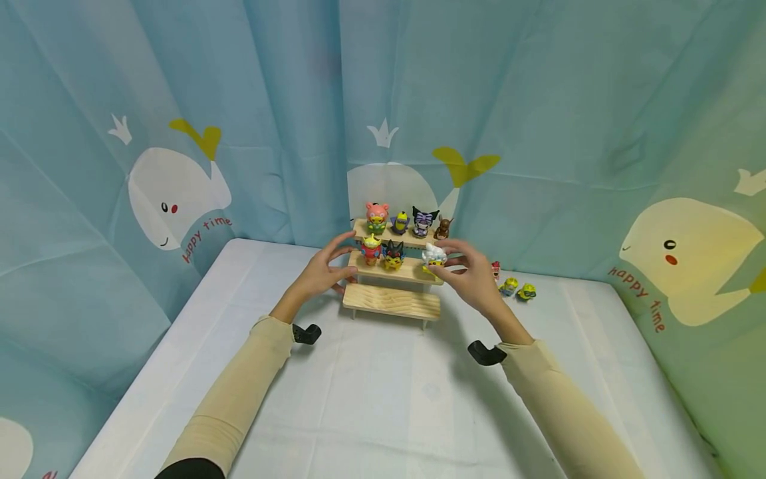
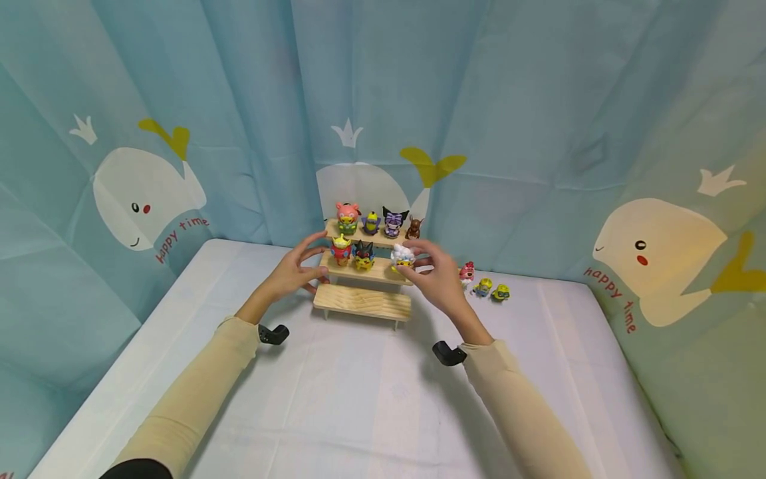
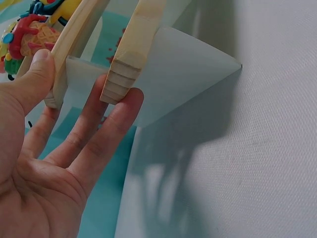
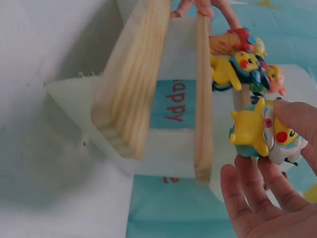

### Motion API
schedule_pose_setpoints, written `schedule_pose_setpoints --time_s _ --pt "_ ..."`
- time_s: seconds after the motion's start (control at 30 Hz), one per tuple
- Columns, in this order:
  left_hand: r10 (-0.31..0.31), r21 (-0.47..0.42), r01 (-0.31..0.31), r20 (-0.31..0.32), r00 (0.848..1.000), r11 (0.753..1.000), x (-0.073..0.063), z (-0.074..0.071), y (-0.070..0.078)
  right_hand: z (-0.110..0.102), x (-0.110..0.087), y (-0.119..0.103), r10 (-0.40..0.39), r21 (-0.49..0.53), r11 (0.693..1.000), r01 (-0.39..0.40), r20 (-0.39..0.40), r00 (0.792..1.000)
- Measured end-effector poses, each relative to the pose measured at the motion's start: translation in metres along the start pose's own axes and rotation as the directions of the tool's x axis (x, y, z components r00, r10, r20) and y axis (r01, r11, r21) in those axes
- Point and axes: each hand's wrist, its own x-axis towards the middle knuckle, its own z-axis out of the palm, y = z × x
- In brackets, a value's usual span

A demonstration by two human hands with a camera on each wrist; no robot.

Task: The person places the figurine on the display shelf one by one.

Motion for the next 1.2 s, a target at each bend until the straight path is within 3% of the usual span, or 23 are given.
schedule_pose_setpoints --time_s 0.33,0.53,0.63,0.77,1.2 --pt "-0.028 -0.028 0.028 0.015 0.999 0.999 0.002 0.0 0.001 0.02 0.006 0.002 0.048 -0.009 0.999 -0.048 -0.009 0.999" --pt "-0.037 -0.045 0.038 0.027 0.999 0.998 -0.004 0.002 0.021 0.025 0.007 0.0 0.078 -0.031 0.996 -0.078 -0.025 0.997" --pt "-0.028 -0.035 0.028 0.02 0.999 0.999 -0.004 0.0 0.017 0.026 0.008 -0.001 0.075 -0.034 0.996 -0.076 -0.027 0.997" --pt "-0.013 -0.013 0.013 0.004 1.0 1.0 0.002 -0.002 0.002 0.028 0.009 -0.003 0.057 -0.037 0.998 -0.058 -0.032 0.998" --pt "-0.01 0.015 0.01 -0.004 1.0 1.0 -0.001 0.0 0.003 0.03 0.006 0.0 0.021 -0.041 0.999 -0.023 -0.051 0.998"
